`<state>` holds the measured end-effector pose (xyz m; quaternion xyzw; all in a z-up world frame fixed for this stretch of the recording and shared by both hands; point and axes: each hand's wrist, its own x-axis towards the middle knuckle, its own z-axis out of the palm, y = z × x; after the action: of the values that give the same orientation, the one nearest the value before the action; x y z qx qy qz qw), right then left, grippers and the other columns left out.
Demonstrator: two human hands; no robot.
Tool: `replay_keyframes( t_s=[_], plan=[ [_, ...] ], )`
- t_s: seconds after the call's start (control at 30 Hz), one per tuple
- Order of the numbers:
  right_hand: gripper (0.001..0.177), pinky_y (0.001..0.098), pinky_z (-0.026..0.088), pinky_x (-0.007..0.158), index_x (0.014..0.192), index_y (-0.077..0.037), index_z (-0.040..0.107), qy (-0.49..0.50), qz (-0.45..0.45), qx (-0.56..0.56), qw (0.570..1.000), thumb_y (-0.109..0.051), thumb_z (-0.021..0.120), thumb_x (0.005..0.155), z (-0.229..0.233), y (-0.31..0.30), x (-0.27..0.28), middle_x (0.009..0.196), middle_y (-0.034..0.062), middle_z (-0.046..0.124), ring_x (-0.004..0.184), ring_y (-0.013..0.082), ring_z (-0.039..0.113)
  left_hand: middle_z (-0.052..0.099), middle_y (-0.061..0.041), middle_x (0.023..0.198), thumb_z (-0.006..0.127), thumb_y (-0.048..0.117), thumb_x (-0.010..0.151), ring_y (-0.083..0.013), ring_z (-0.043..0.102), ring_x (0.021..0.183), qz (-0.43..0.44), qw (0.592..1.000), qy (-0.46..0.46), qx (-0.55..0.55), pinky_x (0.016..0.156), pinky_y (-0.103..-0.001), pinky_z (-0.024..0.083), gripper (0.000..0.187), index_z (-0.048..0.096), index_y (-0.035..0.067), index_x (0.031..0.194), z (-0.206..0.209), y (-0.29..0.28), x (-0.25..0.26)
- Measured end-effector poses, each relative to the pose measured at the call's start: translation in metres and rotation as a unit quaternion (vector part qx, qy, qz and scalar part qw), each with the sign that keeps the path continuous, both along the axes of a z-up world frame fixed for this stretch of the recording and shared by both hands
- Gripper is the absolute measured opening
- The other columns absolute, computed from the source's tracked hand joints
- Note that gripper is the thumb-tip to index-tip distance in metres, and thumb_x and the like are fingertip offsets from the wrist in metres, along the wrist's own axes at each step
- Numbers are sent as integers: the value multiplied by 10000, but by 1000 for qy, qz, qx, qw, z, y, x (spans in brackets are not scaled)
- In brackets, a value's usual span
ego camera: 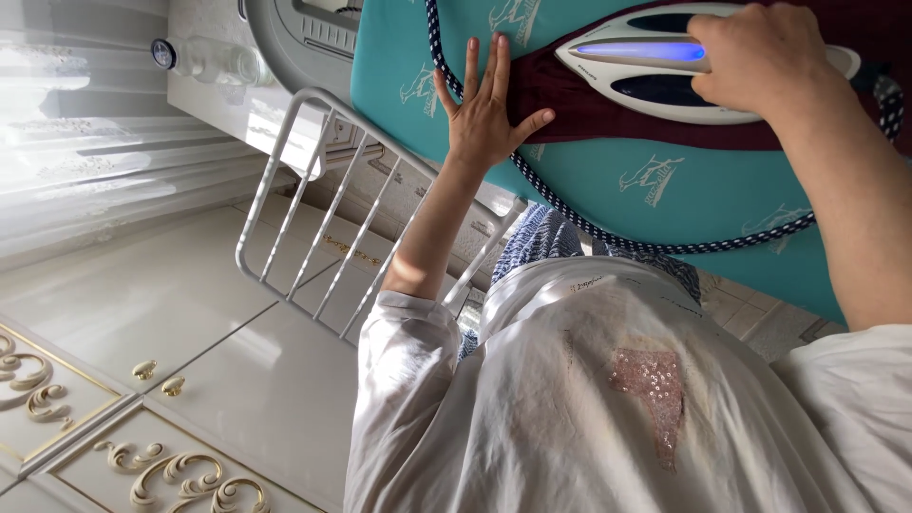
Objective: Ironing a maroon long-sleeved shirt and a black polo shirt on an ironing board.
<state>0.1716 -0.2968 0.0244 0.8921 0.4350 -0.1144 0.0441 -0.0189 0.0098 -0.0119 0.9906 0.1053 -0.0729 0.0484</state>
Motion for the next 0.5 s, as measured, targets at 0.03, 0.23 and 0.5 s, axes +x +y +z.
replay_keyframes(
  t_s=[0.03, 0.23, 0.5],
  plan=[
    [217, 431, 627, 778, 1075, -112, 766, -3, -7, -1, 1000, -199, 807, 880, -2, -19, -4, 790, 96, 753, 742, 248, 753, 272, -57, 1724, 246, 993, 824, -264, 56, 1598, -7, 1000, -3, -1, 1157, -665, -176, 1208, 134, 115, 1646, 4, -1, 6],
    [344, 436, 625, 767, 1133, -91, 719, -9, -162, -46, 986, -253, 823, 848, -32, -145, -39, 830, 125, 765, 750, 276, 762, 348, -111, 1661, 412, 783, 953, -354, 98, 1560, -12, 999, -21, -29, 1157, -745, -40, 906, 377, 124, 1574, 30, -28, 69],
    [432, 454, 614, 693, 1159, 91, 668, 231, -542, 84, 804, -314, 767, 1046, 38, -178, -80, 882, 260, 727, 726, 324, 746, 696, -21, 1190, 760, 386, 883, -236, 646, 1157, -108, 977, -71, -169, 1143, -666, 274, 357, 707, 184, 1173, -10, -101, 178]
  ],
)
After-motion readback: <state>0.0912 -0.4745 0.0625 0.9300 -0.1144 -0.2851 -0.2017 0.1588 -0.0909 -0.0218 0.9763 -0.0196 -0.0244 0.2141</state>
